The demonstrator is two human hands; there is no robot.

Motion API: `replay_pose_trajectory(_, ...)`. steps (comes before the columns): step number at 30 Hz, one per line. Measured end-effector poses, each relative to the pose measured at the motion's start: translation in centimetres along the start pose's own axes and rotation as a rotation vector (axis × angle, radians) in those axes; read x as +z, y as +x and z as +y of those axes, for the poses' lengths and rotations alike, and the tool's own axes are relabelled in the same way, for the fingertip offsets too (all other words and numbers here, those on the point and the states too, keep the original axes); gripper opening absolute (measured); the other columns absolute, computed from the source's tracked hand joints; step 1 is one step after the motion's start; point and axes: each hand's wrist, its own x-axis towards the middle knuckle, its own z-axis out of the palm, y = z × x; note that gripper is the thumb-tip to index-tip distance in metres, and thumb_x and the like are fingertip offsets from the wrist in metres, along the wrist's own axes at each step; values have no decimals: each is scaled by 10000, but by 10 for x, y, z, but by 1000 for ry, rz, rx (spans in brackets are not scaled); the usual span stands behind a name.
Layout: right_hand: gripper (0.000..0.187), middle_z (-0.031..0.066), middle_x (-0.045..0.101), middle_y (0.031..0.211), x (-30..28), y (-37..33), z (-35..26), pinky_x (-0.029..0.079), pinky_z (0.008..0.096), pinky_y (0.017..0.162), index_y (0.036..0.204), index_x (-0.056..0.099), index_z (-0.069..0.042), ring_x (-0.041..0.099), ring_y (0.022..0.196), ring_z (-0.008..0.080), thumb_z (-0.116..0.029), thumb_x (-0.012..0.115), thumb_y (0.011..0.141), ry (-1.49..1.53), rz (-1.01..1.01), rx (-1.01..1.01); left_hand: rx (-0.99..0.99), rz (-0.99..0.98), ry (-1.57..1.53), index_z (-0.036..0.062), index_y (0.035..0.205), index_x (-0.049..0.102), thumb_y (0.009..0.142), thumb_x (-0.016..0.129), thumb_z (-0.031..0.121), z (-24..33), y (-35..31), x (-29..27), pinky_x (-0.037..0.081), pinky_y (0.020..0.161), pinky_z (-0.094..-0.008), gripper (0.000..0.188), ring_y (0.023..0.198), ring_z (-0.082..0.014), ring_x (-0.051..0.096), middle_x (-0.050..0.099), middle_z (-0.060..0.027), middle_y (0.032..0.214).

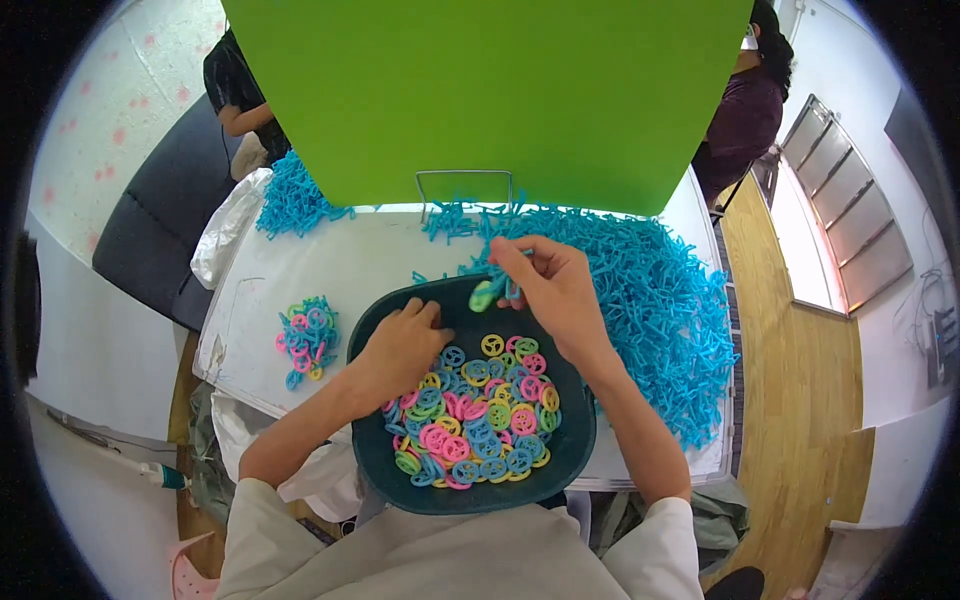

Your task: Hanging colorful smiley-face rubber rings from a bowl onto a small blue plastic rack.

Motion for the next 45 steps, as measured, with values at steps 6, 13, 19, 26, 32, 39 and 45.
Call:
replay_pose_trajectory(6, 212, 46, 656, 796, 11, -4, -10, 528, 236, 648, 1042, 629, 15, 646, 716, 115, -121, 661, 883, 236, -75, 37, -68, -51, -21, 56, 914, 656, 627, 691, 6, 5, 1, 4, 523, 737, -372, 294, 974, -311, 570, 527, -179, 1054)
replay_pose_trajectory(13, 144, 35, 641, 822, 6, -4, 1, 466, 217, 637, 955, 678, -16, 593, 714, 104, -71, 708, 826, -413, 63, -336, -225, 434, -699, 23, 977, 592, 782, 672, 32, 5, 10, -26, 519, 646, -317, 211, 813, -225, 614, 585, -124, 940)
replay_pose_trajectory(19, 87, 37, 570, 771, 11, -5, -1, 419, 251, 585, 874, 693, -35, 531, 652, 111, -84, 724, 808, -476, 71, -380, -339, 533, -1484, 5, 1026, 567, 891, 654, 126, 6, 25, -46, 519, 655, -258, 201, 802, -117, 589, 607, -70, 936)
replay_pose_trajectory(26, 91, 35, 596, 813, 15, -3, 0, 456, 252, 639, 901, 699, -40, 574, 767, 125, -86, 711, 823, -510, 91, -500, -221, 516, -1740, -15, 1050, 584, 922, 615, 126, 10, 30, -36, 534, 826, -276, 193, 920, -128, 617, 636, -76, 995)
replay_pose_trajectory(32, 187, 34, 667, 962, 11, 0, 4, 504, 263, 793, 1031, 663, -24, 618, 950, 125, -84, 683, 855, -409, 149, -462, -192, 652, -1725, -51, 1069, 628, 903, 614, 49, 16, 32, -40, 512, 824, -247, 194, 874, -111, 622, 660, -78, 986)
replay_pose_trajectory(39, 173, 66, 688, 922, 10, -4, 4, 509, 240, 756, 1034, 651, 11, 650, 868, 108, -77, 657, 885, -208, 25, -235, -271, 649, -1677, 5, 1101, 644, 947, 584, 176, 12, 29, -36, 536, 828, -282, 238, 966, -127, 609, 642, -87, 1102)
replay_pose_trajectory(45, 167, 70, 682, 966, 10, -2, 13, 509, 238, 746, 1037, 652, 7, 645, 868, 107, -49, 655, 880, -203, 8, -263, -249, 620, -1637, 10, 1120, 634, 973, 539, 195, 10, 31, -33, 544, 807, -277, 254, 968, -134, 611, 629, -91, 1137)
